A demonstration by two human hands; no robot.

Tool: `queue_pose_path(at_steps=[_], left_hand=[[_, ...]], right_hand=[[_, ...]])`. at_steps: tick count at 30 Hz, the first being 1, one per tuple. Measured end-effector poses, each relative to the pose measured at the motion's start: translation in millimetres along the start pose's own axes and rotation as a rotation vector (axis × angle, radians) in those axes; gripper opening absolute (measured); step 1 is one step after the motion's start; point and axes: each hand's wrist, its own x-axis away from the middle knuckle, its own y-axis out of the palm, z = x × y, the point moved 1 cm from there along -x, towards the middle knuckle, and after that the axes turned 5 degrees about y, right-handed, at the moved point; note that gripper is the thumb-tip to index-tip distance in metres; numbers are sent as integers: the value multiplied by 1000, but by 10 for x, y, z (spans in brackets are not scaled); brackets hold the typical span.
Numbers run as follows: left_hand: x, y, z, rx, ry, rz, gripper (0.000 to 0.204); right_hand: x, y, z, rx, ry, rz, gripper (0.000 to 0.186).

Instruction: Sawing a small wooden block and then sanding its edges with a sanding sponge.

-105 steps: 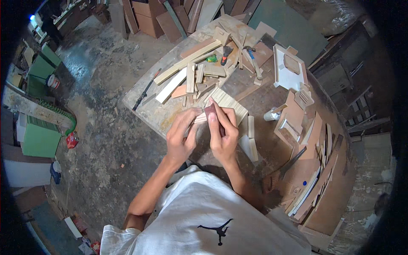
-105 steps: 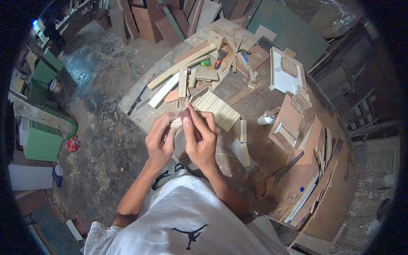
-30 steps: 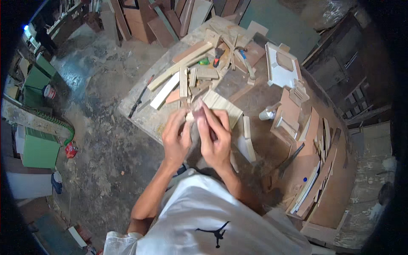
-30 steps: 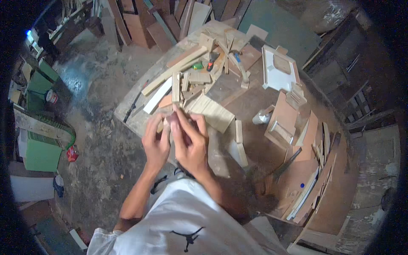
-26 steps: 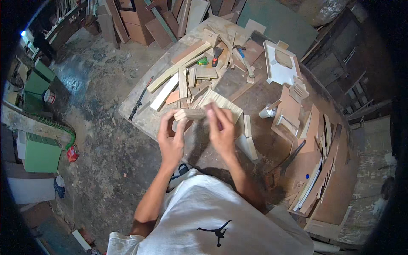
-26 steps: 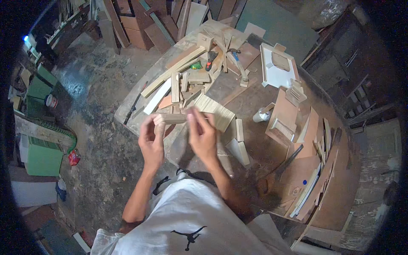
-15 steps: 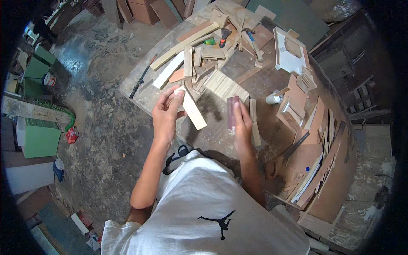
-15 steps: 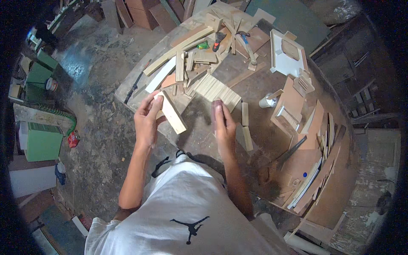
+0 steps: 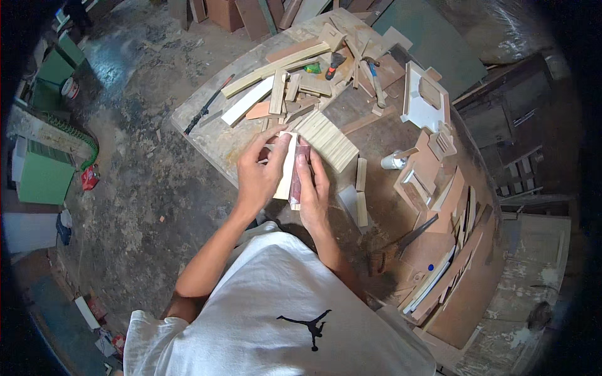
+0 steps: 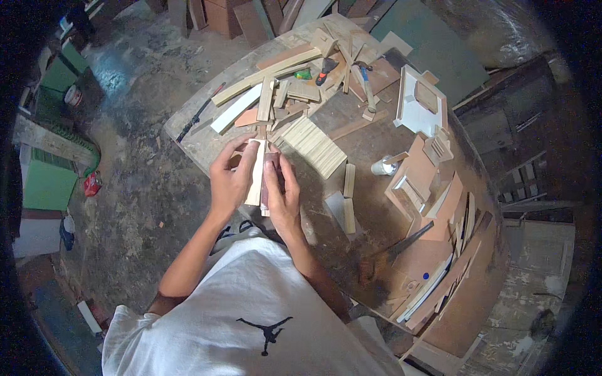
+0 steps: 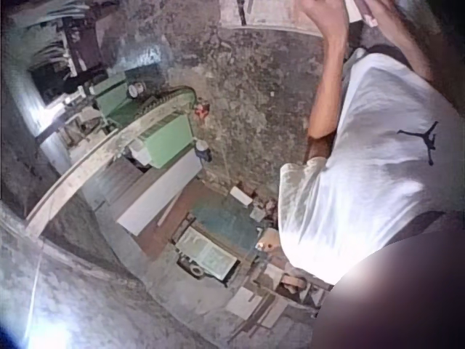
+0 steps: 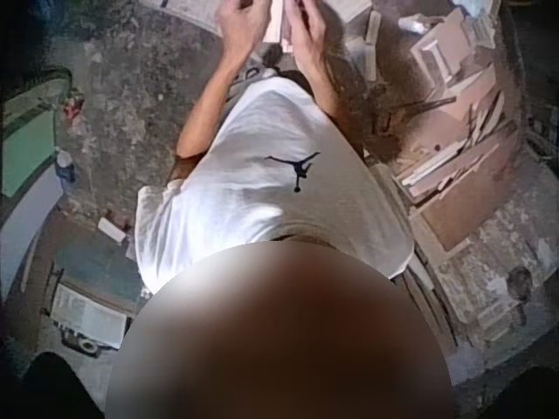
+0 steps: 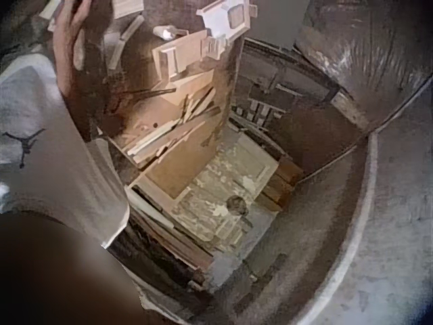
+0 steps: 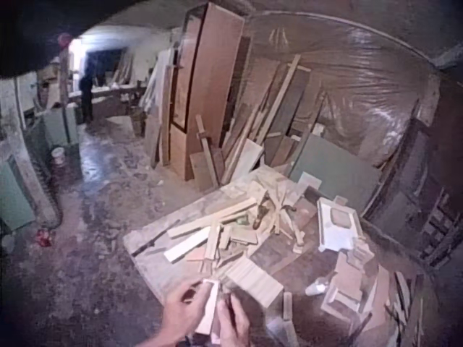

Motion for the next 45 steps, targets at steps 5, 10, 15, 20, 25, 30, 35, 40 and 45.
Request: queue_pose_path(at_steps=[5, 10, 15, 20, 25, 30, 35, 40, 45], left_hand=[[18, -27, 124, -35, -20, -44, 30], [98, -71, 262, -81, -66, -126, 34], [162, -24, 326, -70, -23, -138, 36], [-7, 30, 355, -2, 23, -95, 38], [94, 67, 394, 54, -62, -99, 40], [162, 124, 396, 72, 15, -161, 38], [170, 146, 414, 142, -63, -126, 37], [268, 159, 359, 116, -29, -156, 39], [101, 163, 434, 163, -57, -110, 38]], right_hand=[[58, 90, -20, 30, -64, 44, 47], [54, 113, -202, 29, -68, 35, 50], [-184, 58, -381, -8, -72, 96, 53], [9, 145, -425, 80, -159, 79, 52], [-19, 117, -546, -2, -44, 128, 55], [-61, 17, -608, -66, -68, 169, 59], [-22, 54, -456, 119, -330, 151, 60], [-98, -40, -664, 7, -77, 141, 58], [68, -22, -392, 166, -177, 95, 56]])
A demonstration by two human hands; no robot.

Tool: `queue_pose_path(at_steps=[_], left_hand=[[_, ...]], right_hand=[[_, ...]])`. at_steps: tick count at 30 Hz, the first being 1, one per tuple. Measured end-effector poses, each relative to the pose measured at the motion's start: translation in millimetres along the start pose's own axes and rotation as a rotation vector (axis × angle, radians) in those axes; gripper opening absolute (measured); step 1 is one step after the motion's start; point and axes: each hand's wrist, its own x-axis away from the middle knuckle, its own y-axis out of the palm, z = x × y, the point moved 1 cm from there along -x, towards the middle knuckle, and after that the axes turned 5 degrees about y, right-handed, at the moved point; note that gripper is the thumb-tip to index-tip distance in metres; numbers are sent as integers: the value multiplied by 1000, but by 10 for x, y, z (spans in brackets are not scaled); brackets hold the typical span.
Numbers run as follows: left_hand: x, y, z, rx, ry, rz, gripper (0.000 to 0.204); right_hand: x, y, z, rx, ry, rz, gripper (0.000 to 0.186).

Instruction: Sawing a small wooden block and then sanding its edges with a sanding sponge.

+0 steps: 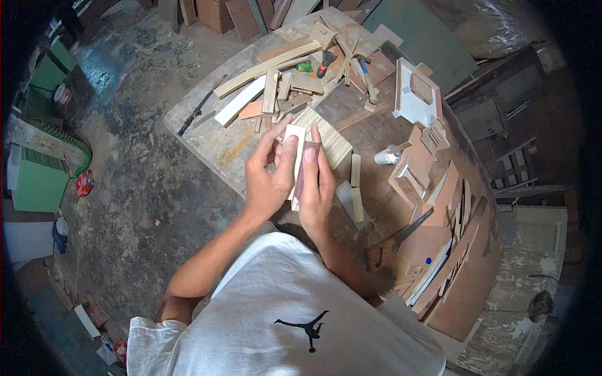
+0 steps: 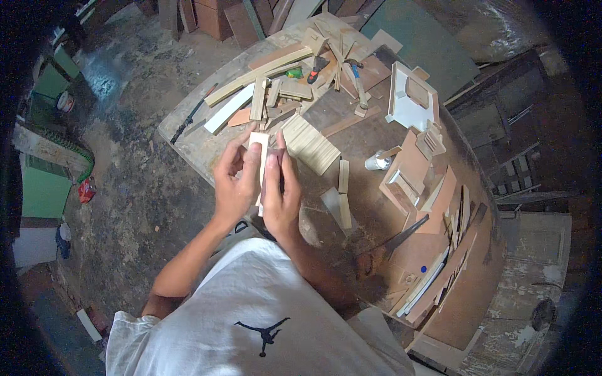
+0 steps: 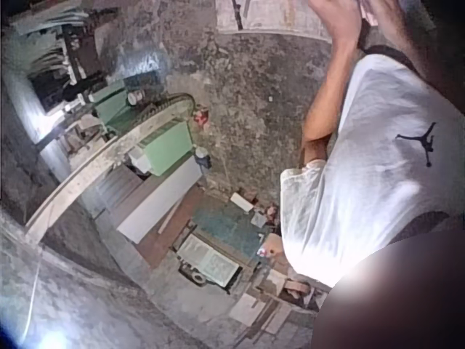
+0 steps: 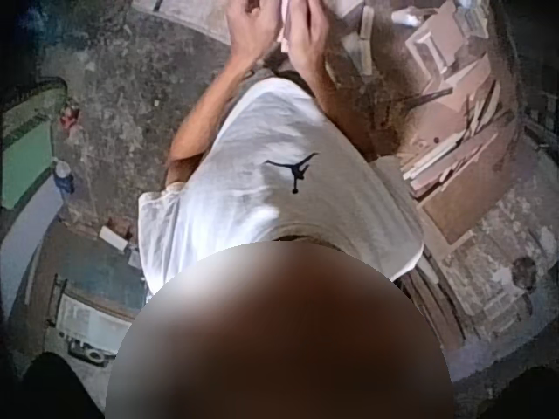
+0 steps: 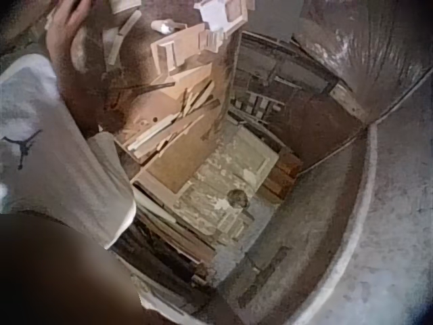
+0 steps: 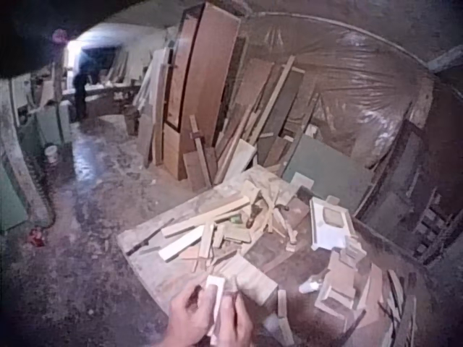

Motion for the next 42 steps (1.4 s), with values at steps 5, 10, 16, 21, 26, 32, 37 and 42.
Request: queue_pose_path(at_steps=[5, 10, 16, 21, 26, 32, 37, 42], left_hand=[[212, -28, -140, -68, 48, 24, 37], [-7, -25, -119, 80, 22, 75, 39], [55, 52, -100, 3, 46, 3, 37], [-22, 137, -72, 69, 23, 33, 35], [163, 144, -174, -22, 21, -38, 37], [-9, 179, -196, 136, 23, 58, 36], [85, 173, -130, 59, 33, 14, 36], [-78, 147, -131, 132, 41, 60, 35]], right_hand=[[-259, 11, -192, -118, 157, 8, 58], [13, 66, -48, -24, -22, -42, 54], [-266, 2, -258, -150, 114, 48, 56], [-116, -78, -17, 60, -40, 46, 57], [-267, -143, -111, -125, 146, 94, 56], [-95, -66, 20, -5, -88, 35, 51], [-253, -116, -132, -151, 218, 52, 53], [-65, -30, -2, -40, -8, -3, 51]])
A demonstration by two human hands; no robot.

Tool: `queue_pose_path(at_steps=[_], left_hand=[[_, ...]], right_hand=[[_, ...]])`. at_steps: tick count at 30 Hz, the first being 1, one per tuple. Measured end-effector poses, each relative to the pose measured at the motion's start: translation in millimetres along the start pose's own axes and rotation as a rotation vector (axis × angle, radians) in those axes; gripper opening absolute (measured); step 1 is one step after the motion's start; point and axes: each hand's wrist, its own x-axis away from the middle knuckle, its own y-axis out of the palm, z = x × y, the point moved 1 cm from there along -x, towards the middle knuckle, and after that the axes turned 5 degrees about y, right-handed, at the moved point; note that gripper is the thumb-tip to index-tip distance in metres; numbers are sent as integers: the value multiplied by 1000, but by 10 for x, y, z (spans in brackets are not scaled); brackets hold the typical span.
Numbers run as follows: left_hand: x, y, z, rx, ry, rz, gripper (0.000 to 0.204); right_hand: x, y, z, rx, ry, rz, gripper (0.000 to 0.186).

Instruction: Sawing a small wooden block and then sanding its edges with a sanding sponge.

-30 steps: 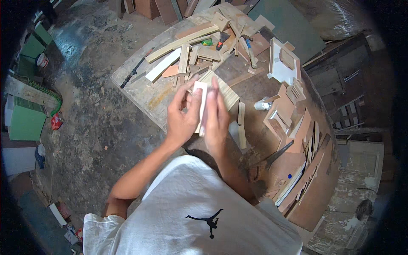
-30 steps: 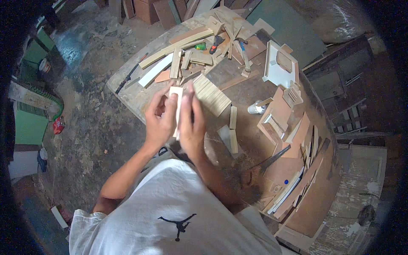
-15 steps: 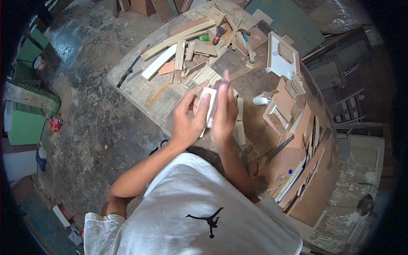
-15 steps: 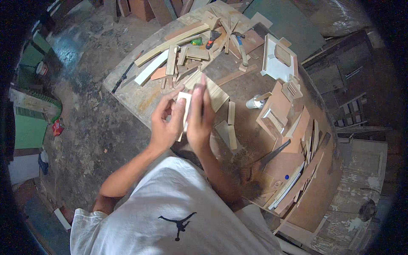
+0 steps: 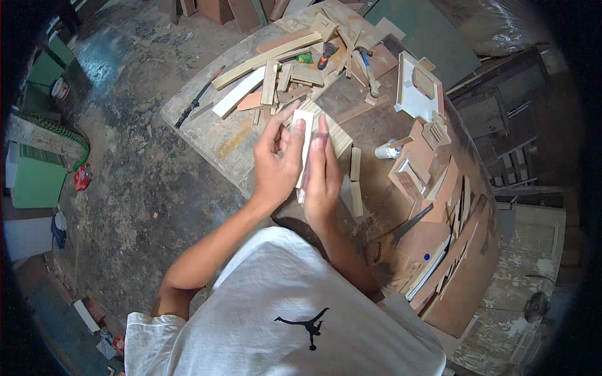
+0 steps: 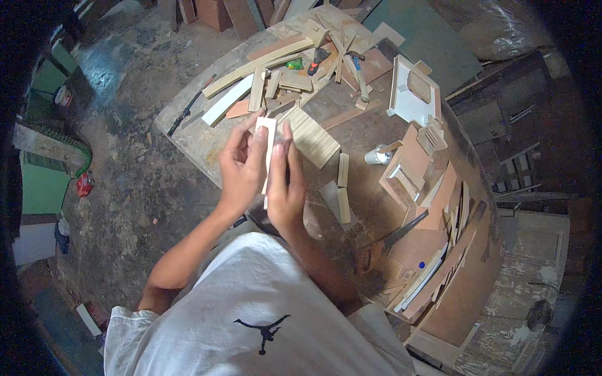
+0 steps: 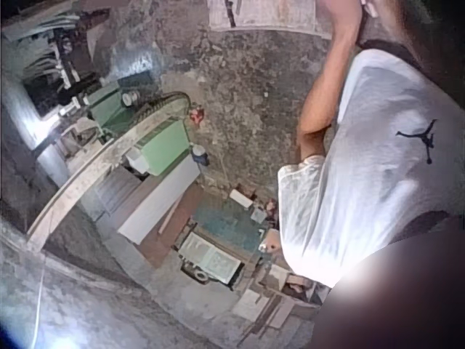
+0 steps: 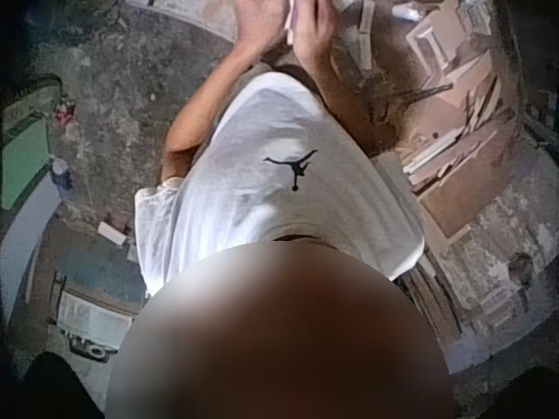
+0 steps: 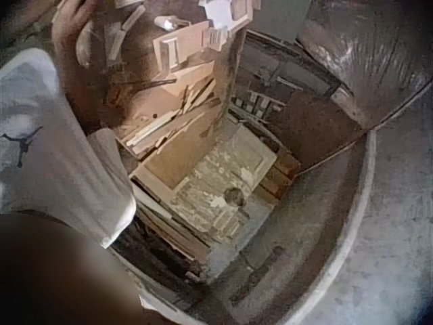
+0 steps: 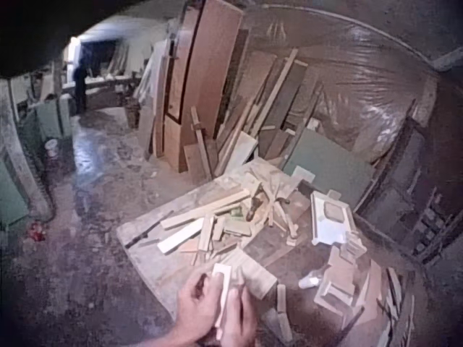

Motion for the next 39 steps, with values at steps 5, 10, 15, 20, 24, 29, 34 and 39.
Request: queue_pose_path(at_steps=[5, 10, 15, 20, 24, 29, 34, 39], left_hand=[[116, 2, 9, -41, -64, -46, 34], [5, 8, -4, 43, -18, 4, 35], [142, -1, 58, -68, -29, -83, 35], [-63, 18, 25, 49, 13, -19, 34], [71, -4, -20, -13, -18, -48, 35], [-153, 58, -26, 42, 42, -19, 32], [22, 63, -42, -67, 65, -105, 31], [-117, 117, 54, 59, -24, -47, 32]], right_hand=[[-180, -40, -98, -180, 217, 59, 52], [7, 14, -30, 70, -49, 28, 55], [-185, -46, -149, -124, 230, 75, 56], [-11, 22, -104, 124, -55, 32, 55], [-246, 19, -277, -101, 286, 50, 55], [-45, 6, -207, 96, 41, 19, 55], [-261, -71, -212, -65, 295, 94, 54], [-109, -46, -77, -2, -1, 39, 60]])
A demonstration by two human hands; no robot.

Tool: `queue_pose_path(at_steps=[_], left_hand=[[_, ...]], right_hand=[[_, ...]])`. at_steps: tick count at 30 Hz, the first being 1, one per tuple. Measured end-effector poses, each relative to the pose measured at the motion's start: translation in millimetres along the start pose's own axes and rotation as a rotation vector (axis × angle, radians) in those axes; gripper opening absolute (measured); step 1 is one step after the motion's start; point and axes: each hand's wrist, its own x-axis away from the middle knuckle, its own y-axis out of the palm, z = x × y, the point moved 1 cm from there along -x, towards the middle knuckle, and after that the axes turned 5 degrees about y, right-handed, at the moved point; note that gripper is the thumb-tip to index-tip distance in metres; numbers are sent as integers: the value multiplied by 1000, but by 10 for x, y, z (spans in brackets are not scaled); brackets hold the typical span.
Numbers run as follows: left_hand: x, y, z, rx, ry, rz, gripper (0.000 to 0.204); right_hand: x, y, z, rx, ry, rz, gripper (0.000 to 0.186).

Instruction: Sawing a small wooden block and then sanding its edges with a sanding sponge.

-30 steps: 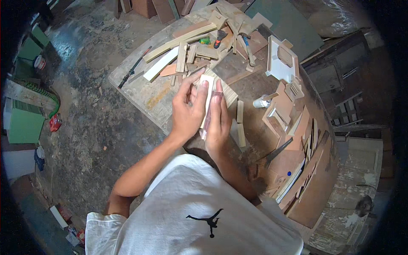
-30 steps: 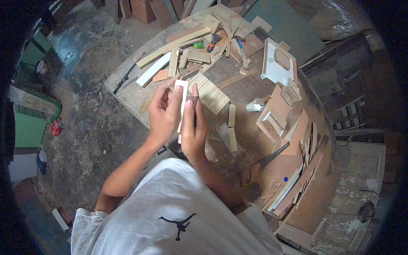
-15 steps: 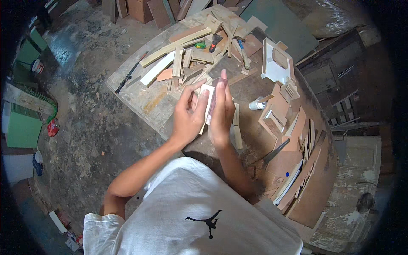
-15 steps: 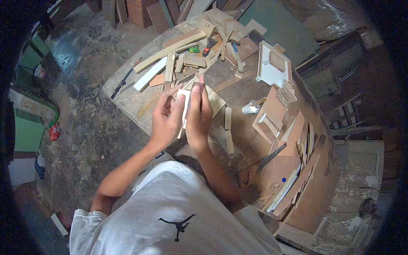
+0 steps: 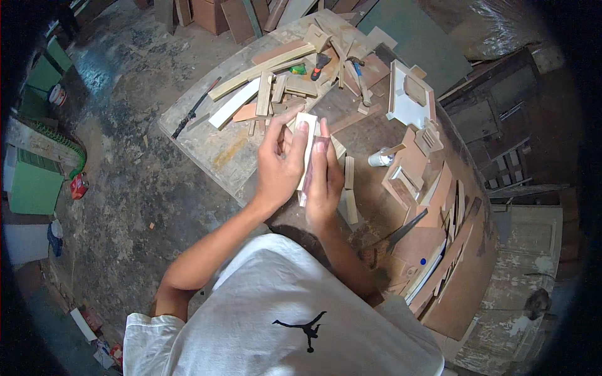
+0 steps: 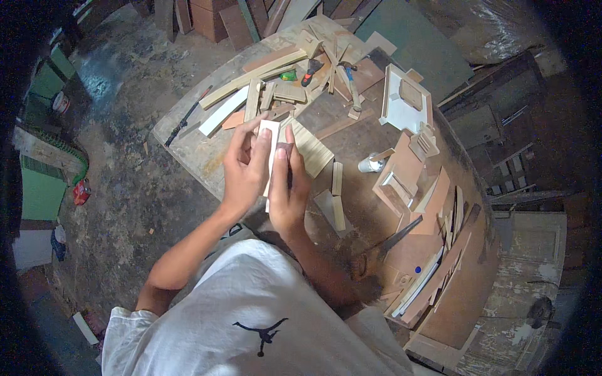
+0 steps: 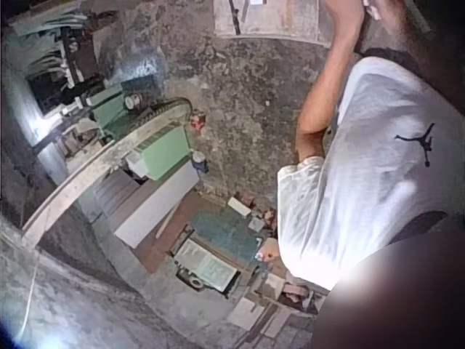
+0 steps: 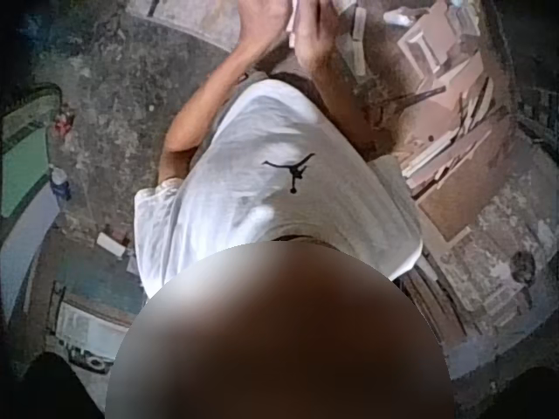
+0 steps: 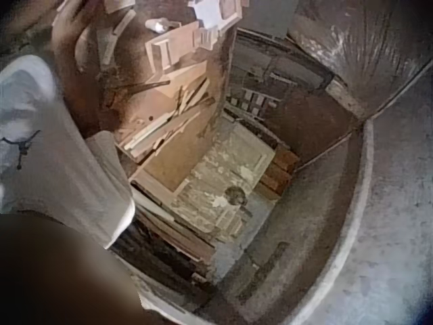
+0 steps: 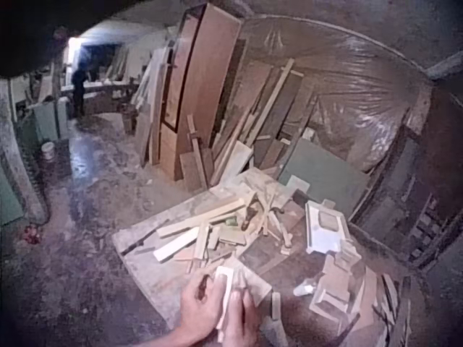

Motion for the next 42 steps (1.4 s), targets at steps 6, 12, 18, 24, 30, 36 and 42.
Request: queue_pose_path(at_steps=[6, 12, 18, 24, 30, 36, 42], left_hand=[[150, -7, 40, -120, 29, -87, 33], [47, 49, -20, -88, 50, -45, 36], [-167, 92, 57, -84, 38, -82, 34], [124, 155, 50, -104, 31, -136, 34], [45, 150, 43, -4, 65, -51, 34], [76, 122, 53, -34, 56, -72, 34], [202, 44, -10, -40, 28, -38, 32]], right_hand=[[-86, -75, -111, -72, 94, 60, 61], [-136, -99, -154, -16, 102, 15, 59], [85, -86, -170, 431, -153, 86, 57], [-132, -233, -121, -158, 75, 136, 54], [-3, -164, -149, 311, -422, 133, 51], [139, -114, -153, 0, -49, 58, 53], [-60, -108, -277, -96, 199, 39, 50]])
